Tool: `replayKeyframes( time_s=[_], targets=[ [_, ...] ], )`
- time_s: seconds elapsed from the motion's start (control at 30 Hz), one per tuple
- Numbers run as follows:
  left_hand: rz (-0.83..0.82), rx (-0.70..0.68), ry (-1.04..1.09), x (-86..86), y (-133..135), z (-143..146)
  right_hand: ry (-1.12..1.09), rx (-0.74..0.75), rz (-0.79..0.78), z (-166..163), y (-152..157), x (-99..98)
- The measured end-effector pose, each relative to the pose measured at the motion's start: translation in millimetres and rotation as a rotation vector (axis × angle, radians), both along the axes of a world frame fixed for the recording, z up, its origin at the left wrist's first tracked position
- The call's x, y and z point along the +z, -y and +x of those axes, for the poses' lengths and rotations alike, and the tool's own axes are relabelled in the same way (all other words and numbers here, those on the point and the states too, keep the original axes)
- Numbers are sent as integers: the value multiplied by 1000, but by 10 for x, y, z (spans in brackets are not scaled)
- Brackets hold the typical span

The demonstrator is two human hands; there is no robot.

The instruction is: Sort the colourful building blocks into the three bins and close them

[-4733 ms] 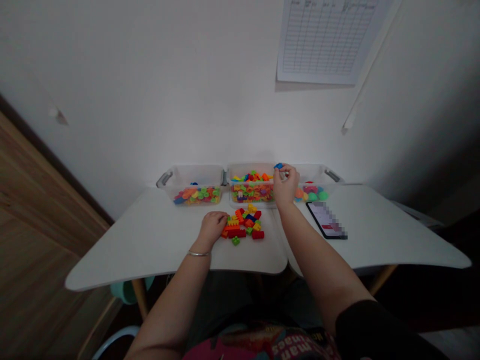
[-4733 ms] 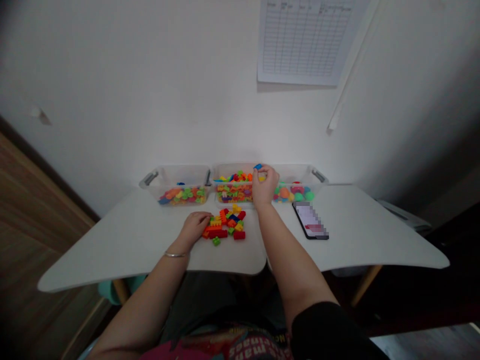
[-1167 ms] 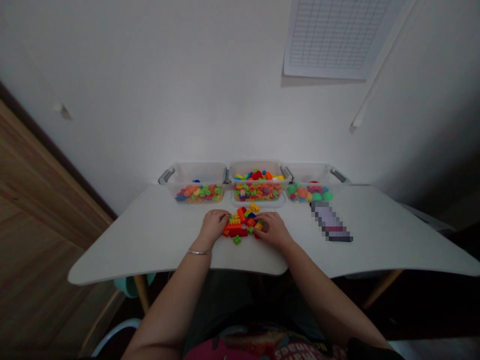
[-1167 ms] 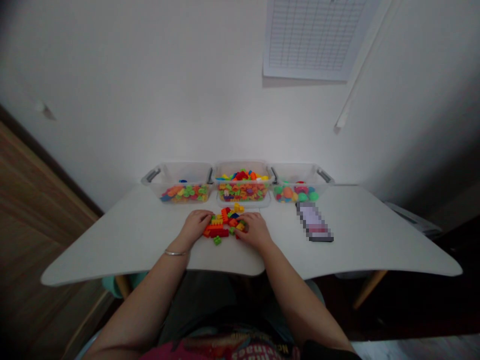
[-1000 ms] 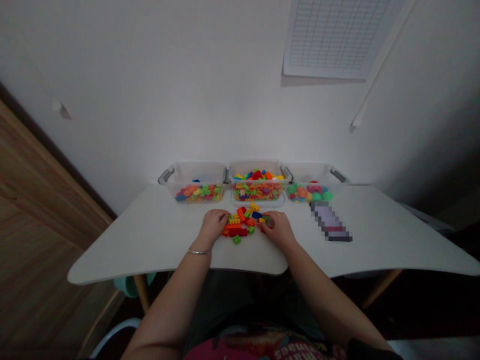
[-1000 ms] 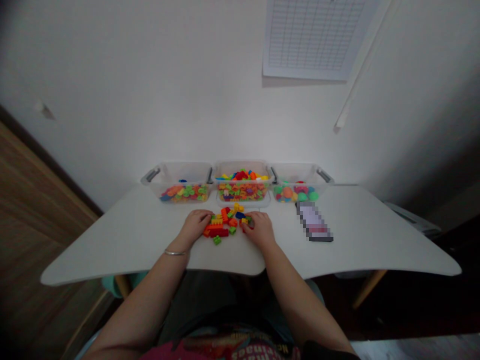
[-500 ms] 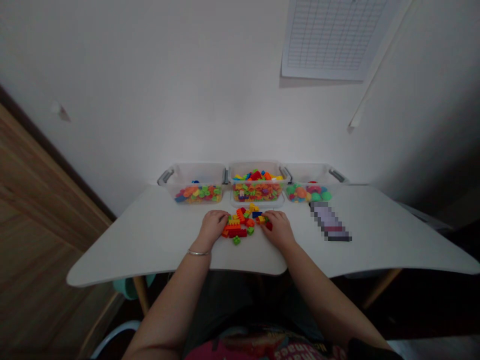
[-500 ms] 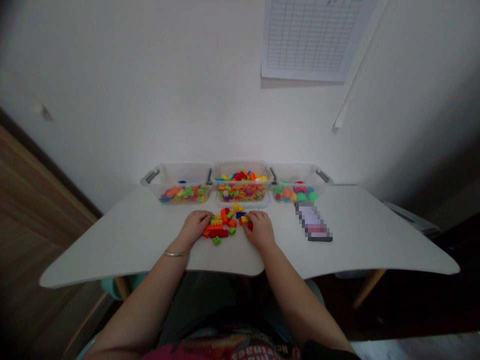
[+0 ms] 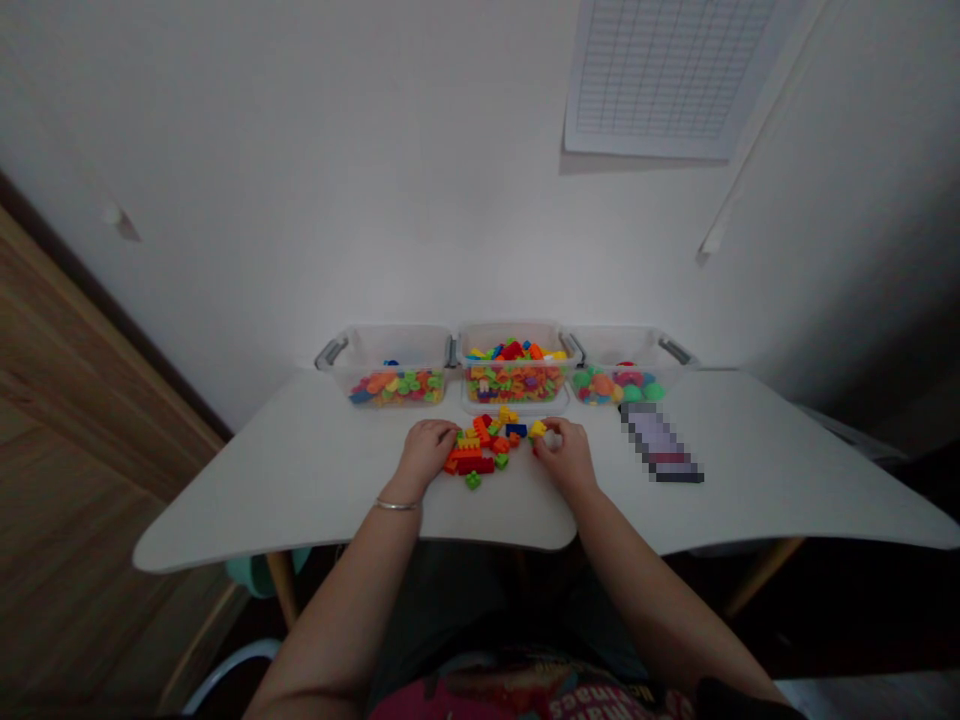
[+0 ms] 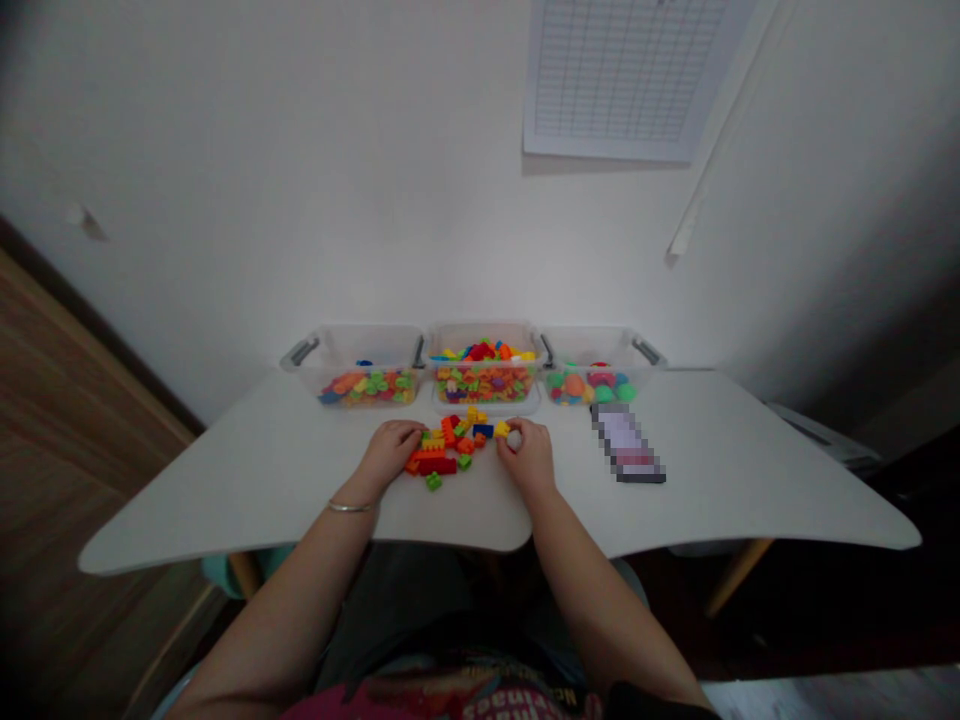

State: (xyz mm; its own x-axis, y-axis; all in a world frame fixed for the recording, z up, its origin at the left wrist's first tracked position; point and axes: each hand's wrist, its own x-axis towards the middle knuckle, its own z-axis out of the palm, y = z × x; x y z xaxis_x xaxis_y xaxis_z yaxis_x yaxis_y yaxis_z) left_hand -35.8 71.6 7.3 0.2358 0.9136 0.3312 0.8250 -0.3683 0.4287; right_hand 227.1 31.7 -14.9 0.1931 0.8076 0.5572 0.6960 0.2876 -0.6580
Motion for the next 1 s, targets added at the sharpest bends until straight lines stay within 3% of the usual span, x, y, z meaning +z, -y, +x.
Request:
replayKeyframes(
  time_s=[0.17,0.3,0.43,0.63,0.87,1.0],
  targets=[
    [10,-10,-6,-13,-13,-8,-320,-121,190,33,-81,140],
    [17,-9,-7,-35,-31,-17,-467,-207,380,91,-257,503],
    [29,-14,-6,-59,-49,-25,-445,-176,428,114,-551,888],
    [27,-25,-8,-55,-52,-28,-247,-161,306,-7,-973,1131],
    [45,-26,-2,-64,-50,-25,129,-263,-33,-56,-1091,1170],
    [31,-25,4,-74,-55,-31,179,-213,-87,-9,-1116,1141]
  ],
)
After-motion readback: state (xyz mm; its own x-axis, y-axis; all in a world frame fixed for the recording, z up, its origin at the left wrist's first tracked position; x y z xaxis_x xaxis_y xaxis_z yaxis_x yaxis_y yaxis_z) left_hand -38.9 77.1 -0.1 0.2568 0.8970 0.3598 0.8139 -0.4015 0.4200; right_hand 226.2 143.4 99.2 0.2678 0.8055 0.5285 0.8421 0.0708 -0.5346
